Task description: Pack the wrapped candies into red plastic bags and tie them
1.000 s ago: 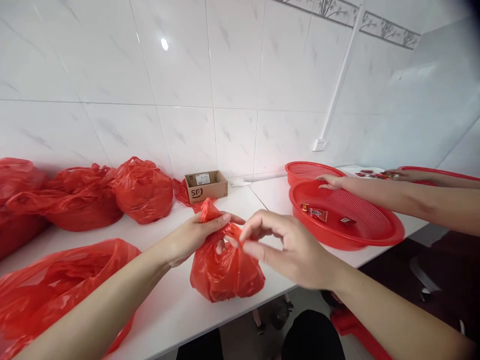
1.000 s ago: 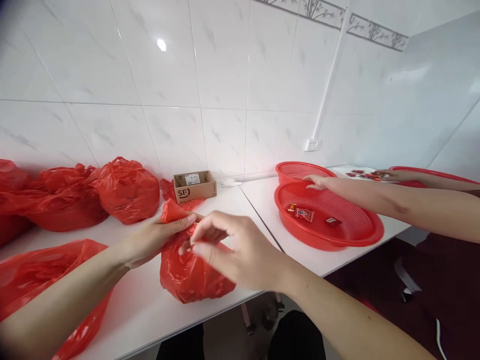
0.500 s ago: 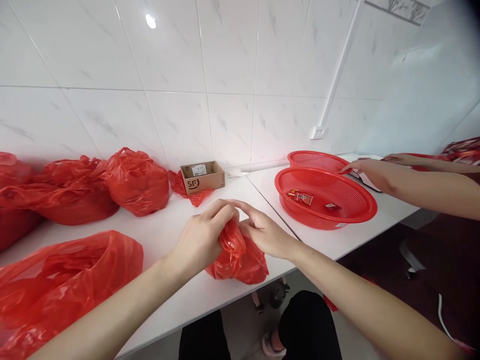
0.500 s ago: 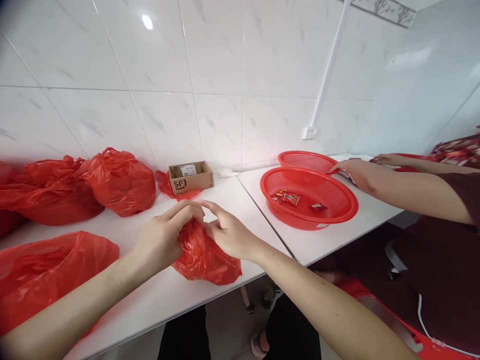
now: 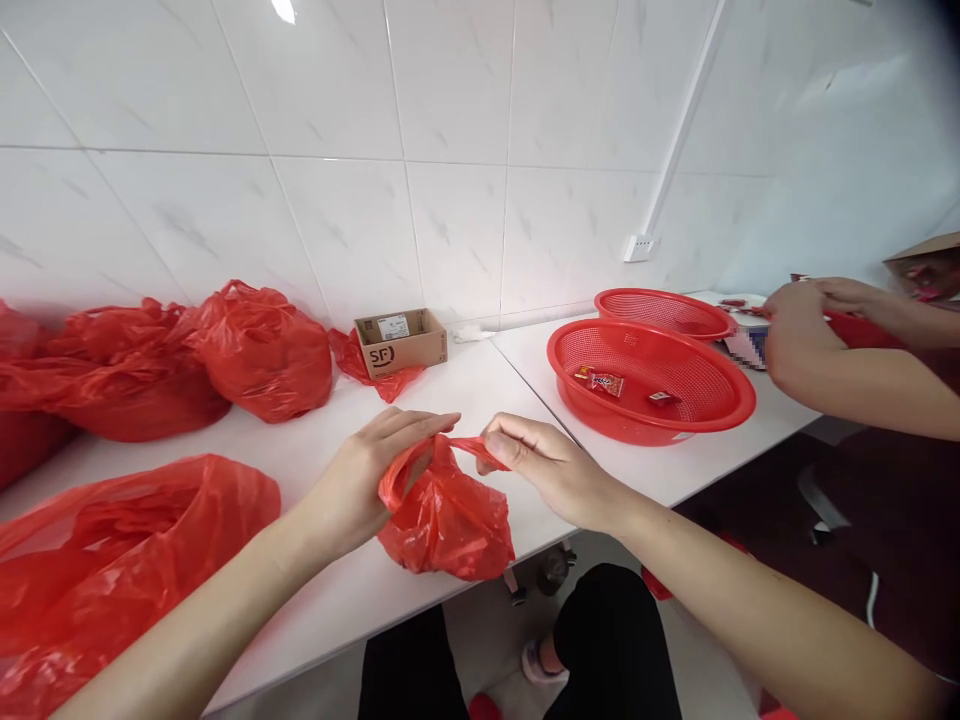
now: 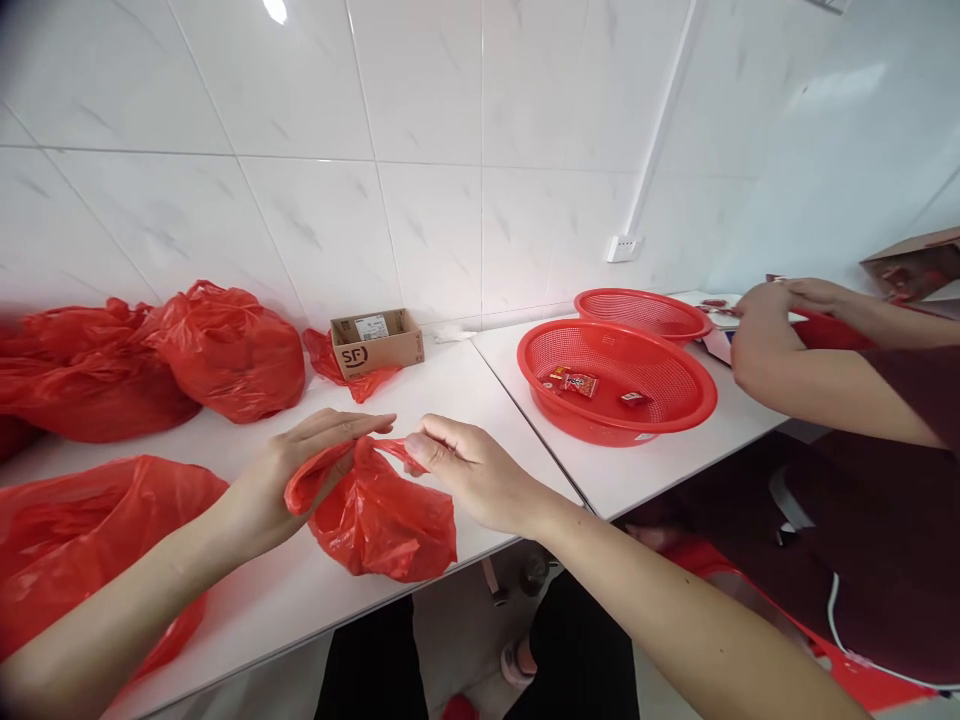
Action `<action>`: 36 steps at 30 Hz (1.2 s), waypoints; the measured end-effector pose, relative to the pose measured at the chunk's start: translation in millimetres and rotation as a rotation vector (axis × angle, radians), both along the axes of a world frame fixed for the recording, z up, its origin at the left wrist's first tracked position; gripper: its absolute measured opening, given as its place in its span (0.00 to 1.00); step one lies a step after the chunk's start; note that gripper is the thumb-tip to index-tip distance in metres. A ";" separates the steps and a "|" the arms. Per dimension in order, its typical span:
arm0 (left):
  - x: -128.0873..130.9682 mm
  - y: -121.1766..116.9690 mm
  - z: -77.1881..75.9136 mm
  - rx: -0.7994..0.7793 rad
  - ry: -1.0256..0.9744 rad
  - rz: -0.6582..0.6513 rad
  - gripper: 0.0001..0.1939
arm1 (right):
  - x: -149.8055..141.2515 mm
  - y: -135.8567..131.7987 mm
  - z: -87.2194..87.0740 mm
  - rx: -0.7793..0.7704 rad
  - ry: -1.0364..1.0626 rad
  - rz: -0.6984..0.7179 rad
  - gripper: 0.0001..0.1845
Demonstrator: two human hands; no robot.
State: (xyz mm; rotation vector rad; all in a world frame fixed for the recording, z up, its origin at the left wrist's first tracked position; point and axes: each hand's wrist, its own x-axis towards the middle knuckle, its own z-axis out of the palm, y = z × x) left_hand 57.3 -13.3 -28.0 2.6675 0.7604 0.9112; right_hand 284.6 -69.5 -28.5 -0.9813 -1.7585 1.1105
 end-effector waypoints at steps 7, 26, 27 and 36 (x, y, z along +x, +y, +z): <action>-66.4 41.0 -27.9 -0.130 0.052 0.248 0.17 | 45.2 0.1 -36.9 -0.032 -0.360 -0.173 0.20; -17.7 36.2 -28.7 -0.034 0.329 0.066 0.32 | 41.5 -0.9 -44.1 -0.126 -0.055 -0.099 0.20; -10.4 37.8 -31.0 -0.027 0.356 0.043 0.33 | 40.7 -1.8 -45.7 -0.118 -0.048 -0.092 0.20; 16.1 49.4 -51.3 -0.121 0.420 0.018 0.16 | 64.0 -0.7 -96.4 -0.136 0.109 -0.354 0.19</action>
